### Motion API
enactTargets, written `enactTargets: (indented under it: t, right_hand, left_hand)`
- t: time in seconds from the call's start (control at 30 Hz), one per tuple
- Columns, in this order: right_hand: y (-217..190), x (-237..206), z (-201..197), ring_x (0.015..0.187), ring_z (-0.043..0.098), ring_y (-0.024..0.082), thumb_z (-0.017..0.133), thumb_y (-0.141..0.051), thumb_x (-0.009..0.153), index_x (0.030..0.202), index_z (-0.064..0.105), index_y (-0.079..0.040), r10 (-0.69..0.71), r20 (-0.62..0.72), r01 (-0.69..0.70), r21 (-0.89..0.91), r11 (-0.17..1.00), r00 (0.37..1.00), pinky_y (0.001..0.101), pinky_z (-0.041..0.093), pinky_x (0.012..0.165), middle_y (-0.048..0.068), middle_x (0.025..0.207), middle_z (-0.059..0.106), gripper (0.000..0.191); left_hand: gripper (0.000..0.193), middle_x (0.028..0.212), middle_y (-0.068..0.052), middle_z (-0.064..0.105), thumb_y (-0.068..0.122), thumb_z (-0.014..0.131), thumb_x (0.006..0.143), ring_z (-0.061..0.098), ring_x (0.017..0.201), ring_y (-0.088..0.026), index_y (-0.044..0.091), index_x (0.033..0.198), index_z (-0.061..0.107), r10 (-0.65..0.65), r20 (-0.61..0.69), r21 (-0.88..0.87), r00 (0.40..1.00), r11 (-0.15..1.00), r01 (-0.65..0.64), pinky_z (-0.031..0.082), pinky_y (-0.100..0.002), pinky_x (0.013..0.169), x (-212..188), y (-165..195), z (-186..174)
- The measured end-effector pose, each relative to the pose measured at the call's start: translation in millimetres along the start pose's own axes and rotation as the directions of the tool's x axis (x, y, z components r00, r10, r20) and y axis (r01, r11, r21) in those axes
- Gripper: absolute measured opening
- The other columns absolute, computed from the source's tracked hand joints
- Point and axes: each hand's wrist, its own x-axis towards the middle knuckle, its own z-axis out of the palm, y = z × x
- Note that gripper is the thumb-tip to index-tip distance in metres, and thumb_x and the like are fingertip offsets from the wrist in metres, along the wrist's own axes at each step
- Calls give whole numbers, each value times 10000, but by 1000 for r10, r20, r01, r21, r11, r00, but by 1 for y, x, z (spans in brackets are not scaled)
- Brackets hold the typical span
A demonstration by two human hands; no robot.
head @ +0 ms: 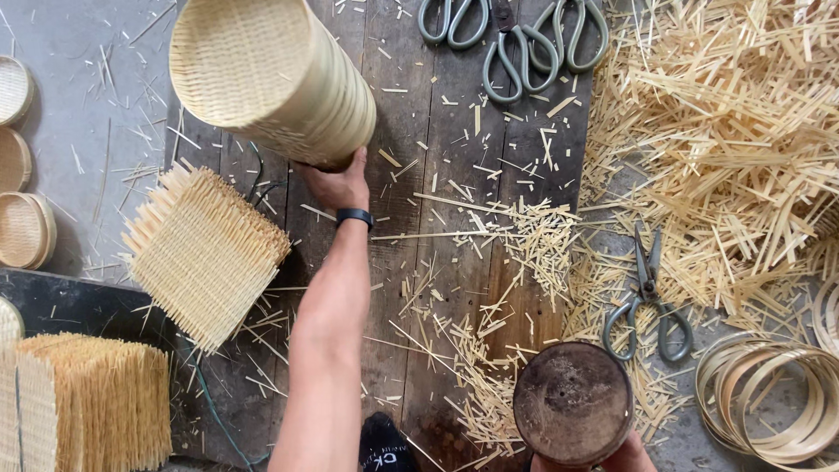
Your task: The person repeatedly places a circular bamboo frame onto a flat woven bamboo mat, uses shears to trim the excess mat material around the frame, and then stacks the finished circular pieces. The process is repeated multiple times.
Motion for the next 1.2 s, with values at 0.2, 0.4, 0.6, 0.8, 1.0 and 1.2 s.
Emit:
enactTargets:
  t: [0.2,0.4,0.6,0.8,1.0,1.2]
  right_hand:
    - [3,2,-4,1188,630,329,732,-274,788,1347,582,-27,9,-27,-10,-34,999,1000,472,514,1036,185,1309,671,629]
    - [6,7,-19,1146,657,312,705,-170,807,1302,614,-25,-7,-41,4,-72,997,999,445,546,1013,171,1273,694,523]
    - [3,35,-40,1104,684,294,679,-65,827,1257,646,-23,-79,-3,78,-146,986,997,418,579,991,156,1237,718,434]
    - [-17,109,24,1061,691,280,586,6,915,1224,642,-18,-270,-23,192,-643,741,963,408,615,918,151,1208,700,315]
    - [-24,102,79,1005,703,283,556,51,943,1211,604,49,-219,-188,124,-416,901,958,420,610,827,199,1202,688,272]
    - [-37,44,76,899,731,269,382,-339,1086,1159,615,8,-281,-182,194,-387,902,942,401,655,723,200,1090,694,424]
  left_hand:
    - [1250,1570,-302,386,400,1030,585,412,1452,-429,-62,1514,333,-46,-3,134,999,990,46,339,-484,1214,20,11,11]
    - [1330,1563,-377,304,499,995,609,366,1448,-470,-83,1522,223,-54,-2,183,999,982,53,316,-496,1187,22,11,15]
    - [1081,1663,-322,299,476,779,947,296,1569,-419,-24,1649,126,172,218,110,961,974,-199,184,-492,1296,-45,6,-35]
    - [930,1669,-205,346,314,807,859,347,1551,-336,99,1616,311,394,527,106,753,849,-518,245,-474,1294,-84,-18,-144]
    - [1127,1612,-295,215,287,906,686,219,1500,-421,-5,1558,255,-86,540,703,837,592,-393,201,-481,1231,32,-49,-245]
    - [327,1161,-204,675,262,692,929,652,1057,-374,64,1186,656,-277,673,675,686,609,-417,526,-479,958,62,-67,-293]
